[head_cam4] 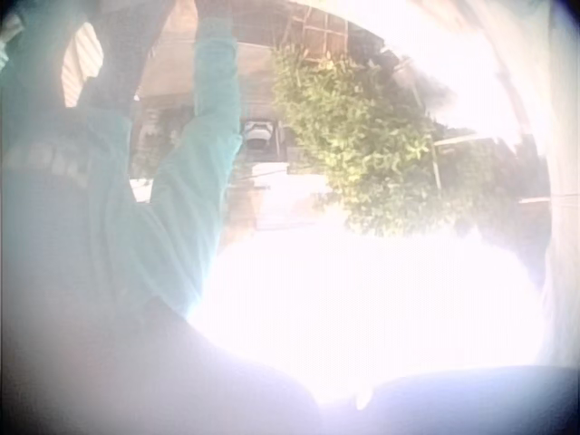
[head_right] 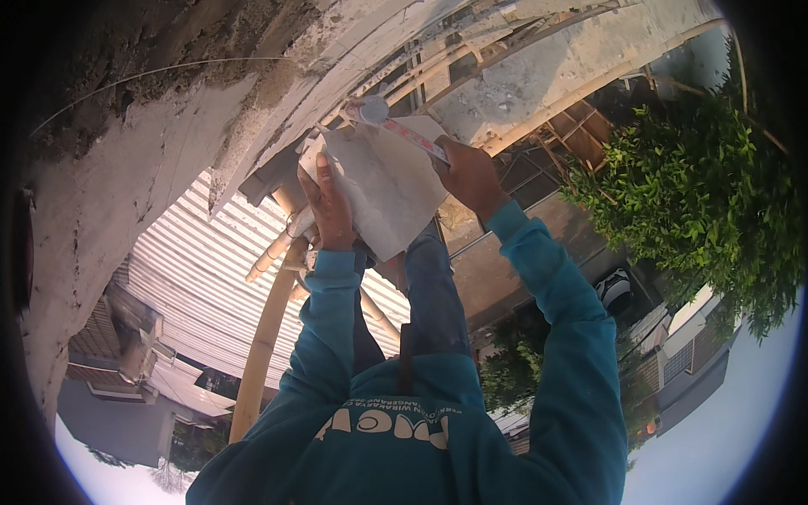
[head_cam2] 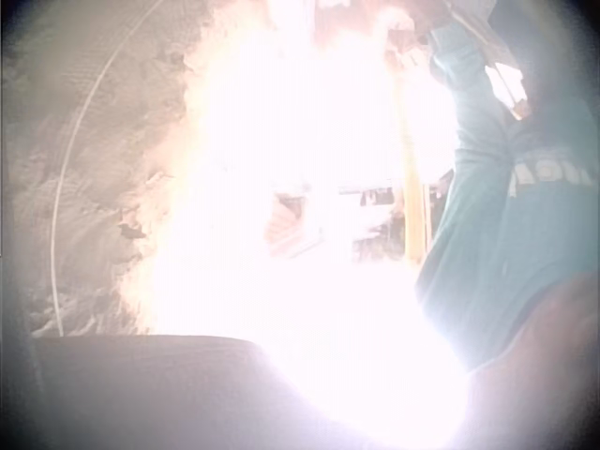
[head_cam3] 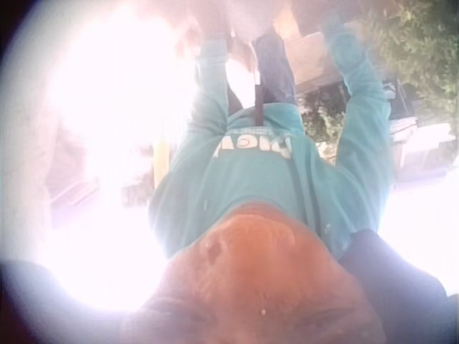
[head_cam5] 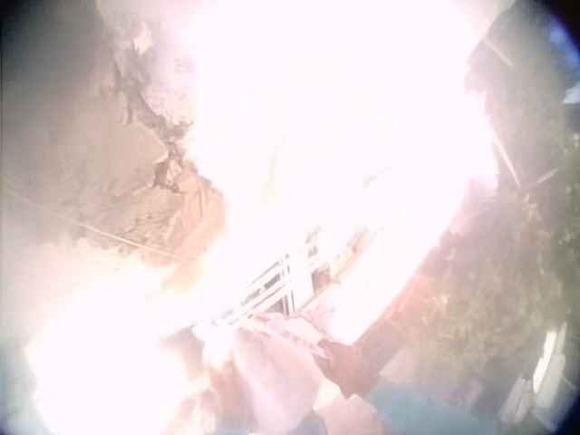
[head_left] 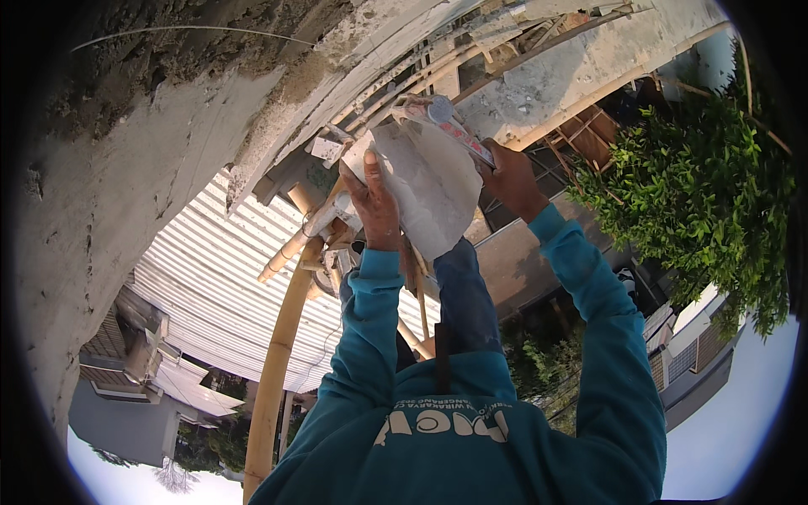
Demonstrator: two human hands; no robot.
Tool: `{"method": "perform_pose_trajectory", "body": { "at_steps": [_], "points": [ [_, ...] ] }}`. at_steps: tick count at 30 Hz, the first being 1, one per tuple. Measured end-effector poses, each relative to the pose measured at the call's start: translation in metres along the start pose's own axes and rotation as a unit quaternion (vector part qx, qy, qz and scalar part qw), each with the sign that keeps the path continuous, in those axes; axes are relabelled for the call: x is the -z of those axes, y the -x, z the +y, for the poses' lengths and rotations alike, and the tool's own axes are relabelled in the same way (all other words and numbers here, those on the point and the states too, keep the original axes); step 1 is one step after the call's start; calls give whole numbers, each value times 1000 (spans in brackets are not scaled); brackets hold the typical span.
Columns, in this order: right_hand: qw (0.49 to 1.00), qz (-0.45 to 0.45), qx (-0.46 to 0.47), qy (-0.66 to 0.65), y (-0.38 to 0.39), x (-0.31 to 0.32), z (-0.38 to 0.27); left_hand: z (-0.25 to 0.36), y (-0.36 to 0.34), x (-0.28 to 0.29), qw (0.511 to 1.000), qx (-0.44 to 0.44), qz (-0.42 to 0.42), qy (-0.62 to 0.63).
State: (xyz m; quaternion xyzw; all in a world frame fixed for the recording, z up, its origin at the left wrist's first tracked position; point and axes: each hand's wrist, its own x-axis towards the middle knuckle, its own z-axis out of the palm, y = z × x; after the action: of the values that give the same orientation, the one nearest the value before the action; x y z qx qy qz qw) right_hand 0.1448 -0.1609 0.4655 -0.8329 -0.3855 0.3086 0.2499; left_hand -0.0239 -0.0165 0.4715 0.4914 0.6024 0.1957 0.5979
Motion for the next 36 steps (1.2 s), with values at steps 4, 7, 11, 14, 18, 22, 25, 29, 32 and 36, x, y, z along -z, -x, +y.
{"method": "perform_pose_trajectory", "body": {
  "at_steps": [4, 7, 11, 14, 18, 22, 25, 29, 32, 36],
  "points": [
    [983, 116, 143, -14, 10, 2, -3, 2, 1, -1, 1000, 17, -7, 0],
    [965, 149, 183, -112, 15, 6, -5, 4, 2, -2, 999, -6, -45, 27],
    [992, -84, -86, 44, 22, 10, -4, 2, -6, -5, 999, 17, -19, 27],
    [999, 19, 23, -29, 34, 11, -7, -5, -7, -4, 999, 18, -23, 25],
    [979, 109, 171, -21, 38, 11, -8, -8, -4, -4, 994, -56, -40, -84],
    [990, -90, -91, 61, 35, 16, -7, 2, -1, -8, 1000, 21, -14, -7],
    [995, -43, -48, 75, 46, 19, -7, 6, -1, -9, 999, 42, -13, 21],
    [988, 32, -13, -151, 67, 11, -3, -1, -4, -12, 999, 44, 3, 4],
    [989, 58, 71, -114, 71, 7, 4, -6, -3, -12, 999, 29, 1, -21],
    [994, -40, -88, 51, 75, 12, 3, -9, -8, -15, 1000, -2, -12, 12]
  ]
}}
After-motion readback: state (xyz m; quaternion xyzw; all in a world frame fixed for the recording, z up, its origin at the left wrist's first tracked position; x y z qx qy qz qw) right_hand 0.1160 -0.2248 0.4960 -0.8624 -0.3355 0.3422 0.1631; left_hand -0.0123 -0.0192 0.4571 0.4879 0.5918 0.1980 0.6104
